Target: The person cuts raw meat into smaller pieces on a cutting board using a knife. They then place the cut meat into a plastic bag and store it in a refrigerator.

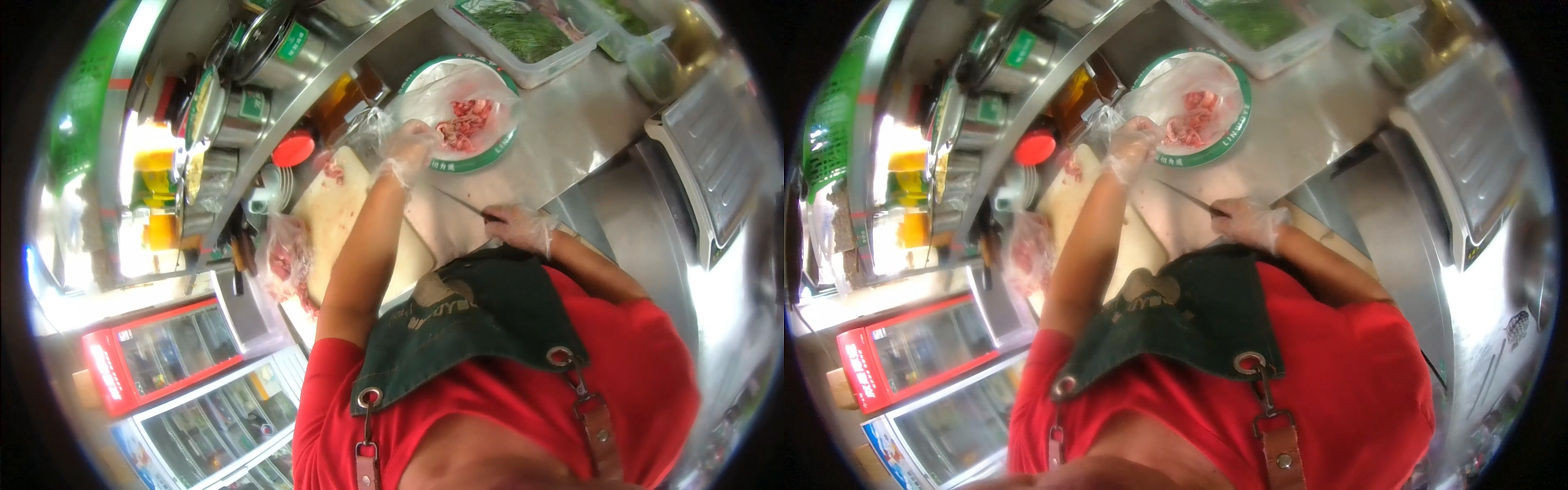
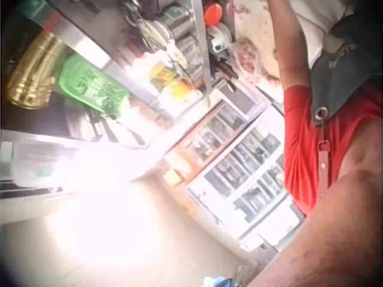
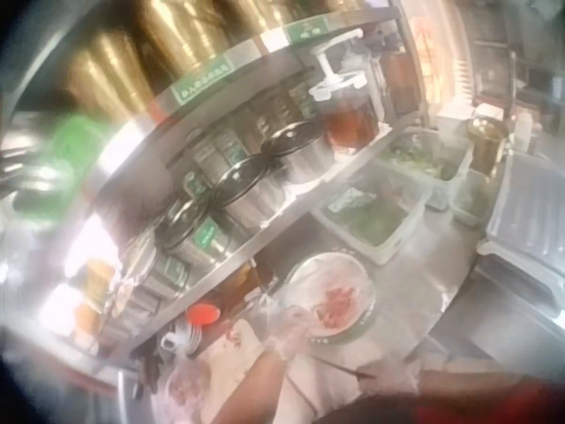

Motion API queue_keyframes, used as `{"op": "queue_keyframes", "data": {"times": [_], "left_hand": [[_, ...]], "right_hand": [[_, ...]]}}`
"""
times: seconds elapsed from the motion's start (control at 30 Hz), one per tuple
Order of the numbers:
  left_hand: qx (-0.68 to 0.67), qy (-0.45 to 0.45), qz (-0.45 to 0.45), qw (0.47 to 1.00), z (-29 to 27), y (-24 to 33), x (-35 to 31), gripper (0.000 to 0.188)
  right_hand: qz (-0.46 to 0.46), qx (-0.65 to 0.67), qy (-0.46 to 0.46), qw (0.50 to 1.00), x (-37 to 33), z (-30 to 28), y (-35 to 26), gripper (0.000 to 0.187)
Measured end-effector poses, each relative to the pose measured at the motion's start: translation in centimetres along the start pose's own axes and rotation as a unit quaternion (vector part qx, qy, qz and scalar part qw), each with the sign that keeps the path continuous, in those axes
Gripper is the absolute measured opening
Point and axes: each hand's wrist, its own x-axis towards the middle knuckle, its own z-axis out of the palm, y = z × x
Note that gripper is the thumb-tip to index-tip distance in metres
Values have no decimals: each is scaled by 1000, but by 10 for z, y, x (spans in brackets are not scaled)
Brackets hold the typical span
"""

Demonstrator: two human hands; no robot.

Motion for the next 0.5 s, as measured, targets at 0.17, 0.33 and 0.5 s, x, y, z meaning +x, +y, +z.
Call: {"op": "queue_keyframes", "data": {"times": [0.17,0.33,0.5], "left_hand": [[9,-74,34,997,31,23,-1,44],[265,-73,73,959,37,9,29,49],[331,-22,87,939,18,8,18,42]], "right_hand": [[61,59,6,996,-20,-22,4,34],[37,23,40,998,-26,-29,11,34],[-5,27,24,999,-19,-28,24,36]]}}
